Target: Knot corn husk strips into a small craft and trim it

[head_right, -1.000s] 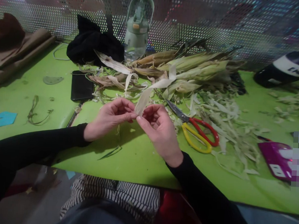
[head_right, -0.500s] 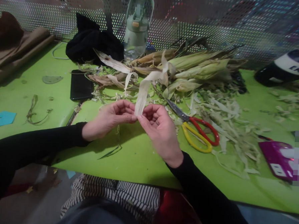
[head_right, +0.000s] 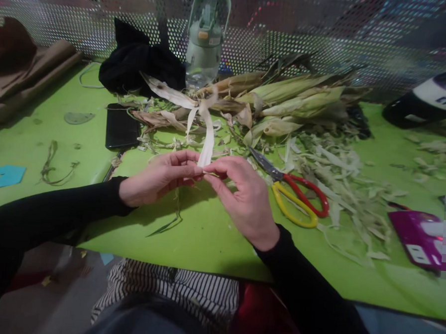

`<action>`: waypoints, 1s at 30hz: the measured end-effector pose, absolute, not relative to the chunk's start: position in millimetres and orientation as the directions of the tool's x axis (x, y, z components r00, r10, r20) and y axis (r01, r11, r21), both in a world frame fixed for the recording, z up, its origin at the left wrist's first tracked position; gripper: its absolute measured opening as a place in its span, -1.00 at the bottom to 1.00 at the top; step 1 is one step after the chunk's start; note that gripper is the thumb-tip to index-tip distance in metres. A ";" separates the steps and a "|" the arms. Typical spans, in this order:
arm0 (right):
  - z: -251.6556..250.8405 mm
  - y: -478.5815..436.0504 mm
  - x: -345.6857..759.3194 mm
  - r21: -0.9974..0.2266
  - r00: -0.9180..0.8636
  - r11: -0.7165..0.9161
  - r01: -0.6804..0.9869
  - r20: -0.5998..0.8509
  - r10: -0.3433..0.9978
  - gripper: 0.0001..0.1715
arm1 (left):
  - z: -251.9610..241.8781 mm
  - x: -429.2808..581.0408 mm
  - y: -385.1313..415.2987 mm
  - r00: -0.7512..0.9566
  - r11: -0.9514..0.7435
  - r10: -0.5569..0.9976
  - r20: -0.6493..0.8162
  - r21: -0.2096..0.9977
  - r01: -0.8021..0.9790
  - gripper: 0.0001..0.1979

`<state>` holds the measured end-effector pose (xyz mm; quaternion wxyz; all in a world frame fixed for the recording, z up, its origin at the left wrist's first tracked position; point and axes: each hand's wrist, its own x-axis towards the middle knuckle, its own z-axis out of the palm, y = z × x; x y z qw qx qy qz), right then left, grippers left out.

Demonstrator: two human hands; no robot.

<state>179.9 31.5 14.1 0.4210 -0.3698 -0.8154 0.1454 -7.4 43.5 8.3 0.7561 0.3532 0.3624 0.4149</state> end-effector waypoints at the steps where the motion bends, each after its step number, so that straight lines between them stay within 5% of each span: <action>1: 15.0 32.0 180.4 -0.509 -0.390 0.709 0.488 0.600 0.699 -0.87 | 9.0 -7.4 43.5 0.395 0.423 0.878 -0.272 0.826 -0.373 -0.85; 22: 12.8 33.3 180.5 -0.327 -0.528 0.731 0.599 0.526 0.667 -0.92 | 10.5 -6.8 40.3 0.333 0.418 0.895 -0.298 0.823 -0.385 -0.88; 30: 13.8 28.3 178.5 -0.353 -0.467 0.730 0.585 0.589 0.659 -0.86 | 8.5 -6.6 40.2 0.354 0.412 0.893 -0.279 0.822 -0.392 -0.87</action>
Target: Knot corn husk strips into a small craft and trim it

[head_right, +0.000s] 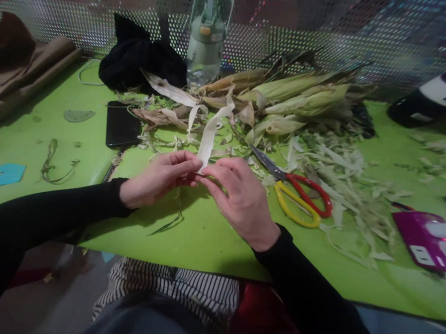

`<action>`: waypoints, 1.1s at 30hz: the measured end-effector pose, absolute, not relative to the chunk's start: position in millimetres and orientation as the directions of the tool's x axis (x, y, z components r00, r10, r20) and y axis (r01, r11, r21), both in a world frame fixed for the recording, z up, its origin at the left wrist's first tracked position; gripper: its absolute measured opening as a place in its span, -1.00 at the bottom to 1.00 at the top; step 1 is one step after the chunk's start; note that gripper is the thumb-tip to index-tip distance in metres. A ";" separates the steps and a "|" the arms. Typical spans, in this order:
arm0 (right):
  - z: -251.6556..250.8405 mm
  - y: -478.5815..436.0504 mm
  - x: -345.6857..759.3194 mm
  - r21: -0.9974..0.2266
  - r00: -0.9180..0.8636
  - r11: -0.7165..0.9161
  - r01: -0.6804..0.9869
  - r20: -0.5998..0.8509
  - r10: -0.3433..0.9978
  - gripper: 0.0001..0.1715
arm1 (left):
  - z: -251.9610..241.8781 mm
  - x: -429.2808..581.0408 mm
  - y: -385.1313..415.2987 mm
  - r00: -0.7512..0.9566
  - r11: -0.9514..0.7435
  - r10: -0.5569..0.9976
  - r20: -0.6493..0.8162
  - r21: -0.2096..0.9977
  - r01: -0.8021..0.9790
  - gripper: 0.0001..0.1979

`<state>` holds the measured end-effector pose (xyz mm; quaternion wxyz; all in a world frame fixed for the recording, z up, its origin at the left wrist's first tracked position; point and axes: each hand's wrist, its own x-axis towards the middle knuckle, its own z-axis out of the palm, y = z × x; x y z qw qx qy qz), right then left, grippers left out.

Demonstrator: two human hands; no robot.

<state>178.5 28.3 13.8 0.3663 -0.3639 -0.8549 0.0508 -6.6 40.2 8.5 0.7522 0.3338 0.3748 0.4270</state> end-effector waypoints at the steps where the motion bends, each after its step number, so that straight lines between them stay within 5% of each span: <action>1: 13.4 28.3 178.3 -0.351 -0.470 0.737 0.578 0.595 0.652 -0.83 | 8.2 -6.6 39.8 0.357 0.414 0.891 -0.279 0.823 -0.389 -0.87; 14: 9.7 30.2 178.4 -0.234 -0.501 0.741 0.630 0.607 0.617 -0.95 | 6.5 -6.0 37.2 0.374 0.424 0.882 -0.287 0.831 -0.361 -0.86; 33: 17.7 27.2 173.5 -0.644 -0.303 0.545 0.537 0.456 0.837 -0.92 | 2.3 -1.5 32.5 0.368 0.355 0.912 -0.182 0.798 -0.487 -0.76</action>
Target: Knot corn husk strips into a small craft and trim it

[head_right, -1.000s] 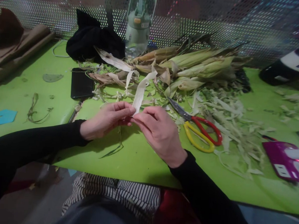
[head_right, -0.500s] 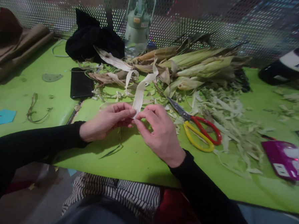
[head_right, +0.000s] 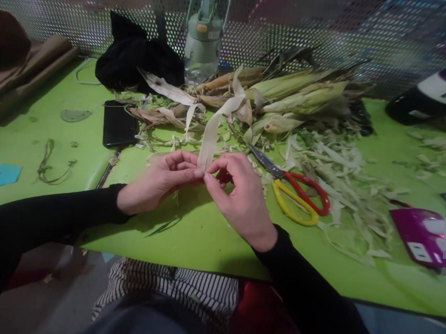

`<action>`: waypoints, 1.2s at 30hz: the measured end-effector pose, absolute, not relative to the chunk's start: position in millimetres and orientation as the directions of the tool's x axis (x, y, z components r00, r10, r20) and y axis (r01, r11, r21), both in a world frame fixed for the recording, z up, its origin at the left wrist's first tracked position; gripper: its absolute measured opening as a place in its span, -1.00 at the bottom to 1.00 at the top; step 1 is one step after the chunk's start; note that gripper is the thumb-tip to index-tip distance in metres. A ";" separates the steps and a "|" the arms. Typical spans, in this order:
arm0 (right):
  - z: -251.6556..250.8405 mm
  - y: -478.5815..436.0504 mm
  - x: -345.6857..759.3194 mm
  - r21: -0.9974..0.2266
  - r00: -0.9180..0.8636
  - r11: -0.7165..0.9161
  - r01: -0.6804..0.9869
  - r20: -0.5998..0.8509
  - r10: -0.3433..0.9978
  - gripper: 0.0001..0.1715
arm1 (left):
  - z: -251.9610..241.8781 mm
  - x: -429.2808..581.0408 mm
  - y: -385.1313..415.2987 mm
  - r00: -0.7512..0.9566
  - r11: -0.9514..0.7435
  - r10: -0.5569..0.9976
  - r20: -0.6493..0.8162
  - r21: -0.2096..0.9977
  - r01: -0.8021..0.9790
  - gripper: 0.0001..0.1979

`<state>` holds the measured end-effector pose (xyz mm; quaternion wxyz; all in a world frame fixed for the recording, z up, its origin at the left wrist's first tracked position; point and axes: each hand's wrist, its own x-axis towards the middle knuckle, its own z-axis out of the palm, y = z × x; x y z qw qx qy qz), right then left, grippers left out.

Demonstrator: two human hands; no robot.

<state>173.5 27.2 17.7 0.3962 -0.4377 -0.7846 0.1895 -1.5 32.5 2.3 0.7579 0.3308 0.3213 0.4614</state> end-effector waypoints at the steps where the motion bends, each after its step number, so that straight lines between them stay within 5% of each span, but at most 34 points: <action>1: 17.7 26.9 173.0 -0.671 -0.291 0.529 0.520 0.443 0.848 -0.91 | 2.1 -1.4 32.5 0.362 0.352 0.914 -0.184 0.802 -0.483 -0.77; 9: 13.7 22.8 170.4 -0.939 -0.167 0.255 0.232 0.220 0.961 -0.84 | 0.5 0.6 31.1 0.329 0.305 0.933 -0.147 0.808 -0.504 -0.78; 16: 4.3 28.1 173.5 -0.995 -0.149 0.096 -0.009 0.096 0.984 -0.73 | 3.4 0.8 29.7 0.335 0.337 0.927 -0.168 0.764 -0.550 -0.79; 20: -1.0 34.4 176.3 -0.986 -0.175 0.154 0.060 0.141 0.974 -0.70 | 3.0 -0.2 32.3 0.346 0.438 0.893 -0.286 0.727 -0.529 -0.88; 23: 2.7 34.8 178.2 -0.844 -0.266 0.454 0.287 0.385 0.884 -0.81 | 4.5 -1.2 34.9 0.330 0.462 0.884 -0.330 0.719 -0.519 -0.93; 26: 8.7 32.7 180.4 -0.472 -0.391 0.723 0.505 0.621 0.679 -0.82 | 7.1 -2.3 36.5 0.320 0.441 0.895 -0.312 0.729 -0.524 -0.93; 29: 10.6 31.1 182.0 -0.212 -0.463 0.767 0.605 0.691 0.556 -0.75 | 8.1 -2.7 36.5 0.318 0.421 0.903 -0.290 0.751 -0.509 -0.94; 36: 7.1 31.4 182.0 0.038 -0.540 0.752 0.658 0.720 0.436 -0.78 | 7.3 -2.1 32.6 0.323 0.430 0.898 -0.299 0.753 -0.498 -0.91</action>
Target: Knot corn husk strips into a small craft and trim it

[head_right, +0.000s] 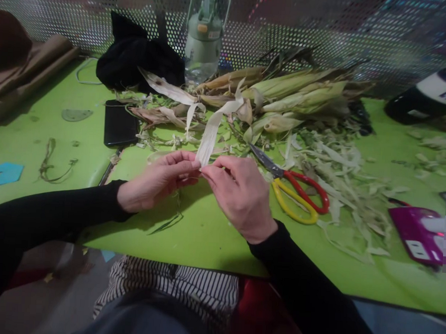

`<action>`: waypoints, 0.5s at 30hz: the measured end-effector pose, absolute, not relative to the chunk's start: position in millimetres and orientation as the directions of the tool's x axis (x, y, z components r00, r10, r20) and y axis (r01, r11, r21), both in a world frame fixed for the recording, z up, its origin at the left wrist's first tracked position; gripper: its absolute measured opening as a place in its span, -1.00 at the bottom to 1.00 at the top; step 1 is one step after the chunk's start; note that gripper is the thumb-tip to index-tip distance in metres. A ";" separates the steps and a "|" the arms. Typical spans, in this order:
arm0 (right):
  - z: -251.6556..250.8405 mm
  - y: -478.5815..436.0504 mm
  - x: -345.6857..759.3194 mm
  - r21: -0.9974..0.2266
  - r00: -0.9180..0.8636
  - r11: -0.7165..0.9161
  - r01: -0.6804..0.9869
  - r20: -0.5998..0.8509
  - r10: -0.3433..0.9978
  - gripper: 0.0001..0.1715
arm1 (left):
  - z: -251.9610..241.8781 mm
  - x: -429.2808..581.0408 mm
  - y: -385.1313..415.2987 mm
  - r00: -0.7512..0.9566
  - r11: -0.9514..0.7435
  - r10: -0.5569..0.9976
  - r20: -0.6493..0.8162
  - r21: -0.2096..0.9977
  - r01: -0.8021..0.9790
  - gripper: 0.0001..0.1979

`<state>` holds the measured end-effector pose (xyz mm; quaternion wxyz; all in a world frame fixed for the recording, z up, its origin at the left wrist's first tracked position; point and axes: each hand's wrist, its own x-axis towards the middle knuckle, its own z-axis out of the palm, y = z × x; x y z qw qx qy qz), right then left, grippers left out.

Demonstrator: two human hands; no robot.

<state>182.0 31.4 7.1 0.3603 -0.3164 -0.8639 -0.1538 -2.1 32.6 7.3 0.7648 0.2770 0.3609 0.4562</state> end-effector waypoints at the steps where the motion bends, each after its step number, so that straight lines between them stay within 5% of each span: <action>1: 7.1 31.7 181.6 0.060 -0.554 0.754 0.654 0.717 0.423 -0.79 | 7.3 -2.0 32.1 0.330 0.432 0.896 -0.297 0.755 -0.494 -0.91; 4: 7.8 32.1 179.3 0.031 -0.555 0.770 0.637 0.712 0.431 -0.85 | 6.4 -1.4 30.6 0.330 0.413 0.903 -0.274 0.764 -0.496 -0.90; 9: 10.3 29.4 175.0 -0.230 -0.448 0.732 0.641 0.663 0.600 -0.81 | 2.5 -0.3 29.0 0.319 0.328 0.931 -0.179 0.795 -0.510 -0.88; 15: 10.7 26.9 174.9 -0.393 -0.344 0.681 0.618 0.644 0.683 -0.81 | 1.2 -1.2 26.6 0.344 0.212 0.938 -0.038 0.849 -0.484 -0.76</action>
